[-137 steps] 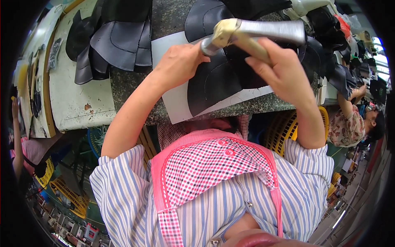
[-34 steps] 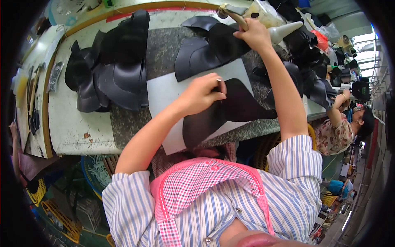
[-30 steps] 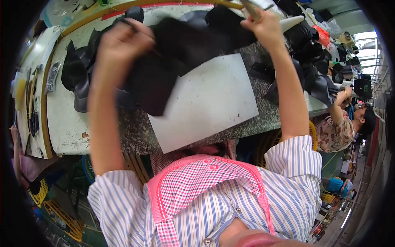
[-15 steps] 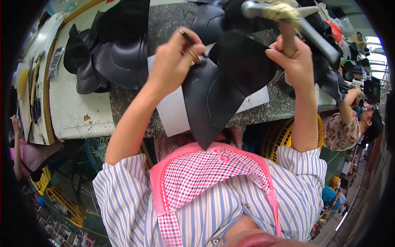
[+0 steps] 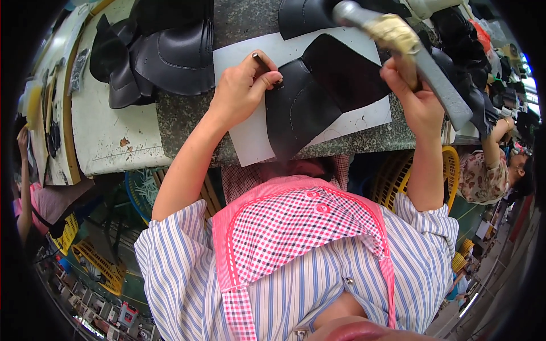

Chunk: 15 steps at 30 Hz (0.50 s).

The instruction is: The worker is punching holes and installing metal eyelets into leather shoe upper components at a factory workbench.

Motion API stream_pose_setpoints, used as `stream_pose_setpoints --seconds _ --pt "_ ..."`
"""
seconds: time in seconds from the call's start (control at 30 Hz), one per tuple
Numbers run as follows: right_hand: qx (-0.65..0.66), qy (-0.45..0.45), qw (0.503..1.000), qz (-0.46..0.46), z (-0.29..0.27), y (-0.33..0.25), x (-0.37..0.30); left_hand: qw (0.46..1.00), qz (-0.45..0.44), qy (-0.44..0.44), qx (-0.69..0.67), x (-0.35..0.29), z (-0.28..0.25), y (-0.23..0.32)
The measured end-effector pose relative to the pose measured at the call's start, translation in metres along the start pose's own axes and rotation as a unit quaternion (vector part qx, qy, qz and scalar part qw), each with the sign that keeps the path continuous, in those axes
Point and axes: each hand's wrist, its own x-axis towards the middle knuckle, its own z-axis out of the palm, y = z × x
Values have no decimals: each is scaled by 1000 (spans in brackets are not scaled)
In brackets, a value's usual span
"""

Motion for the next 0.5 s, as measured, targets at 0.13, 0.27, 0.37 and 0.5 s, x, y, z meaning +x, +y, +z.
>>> stream_pose_setpoints --seconds 0.13,0.27,0.37,0.5 --pt "-53 -46 997 14 3 -30 4 1000 5 -8 6 -2 -3 -3" --pt "91 -29 990 -101 7 -55 13 985 127 -17 119 1 1 3" --pt "-210 -204 948 -122 27 -47 18 957 205 -9 208 -1 3 -5" --pt "-211 -142 964 -76 11 -46 24 996 27 -22 78 4 -4 -2"
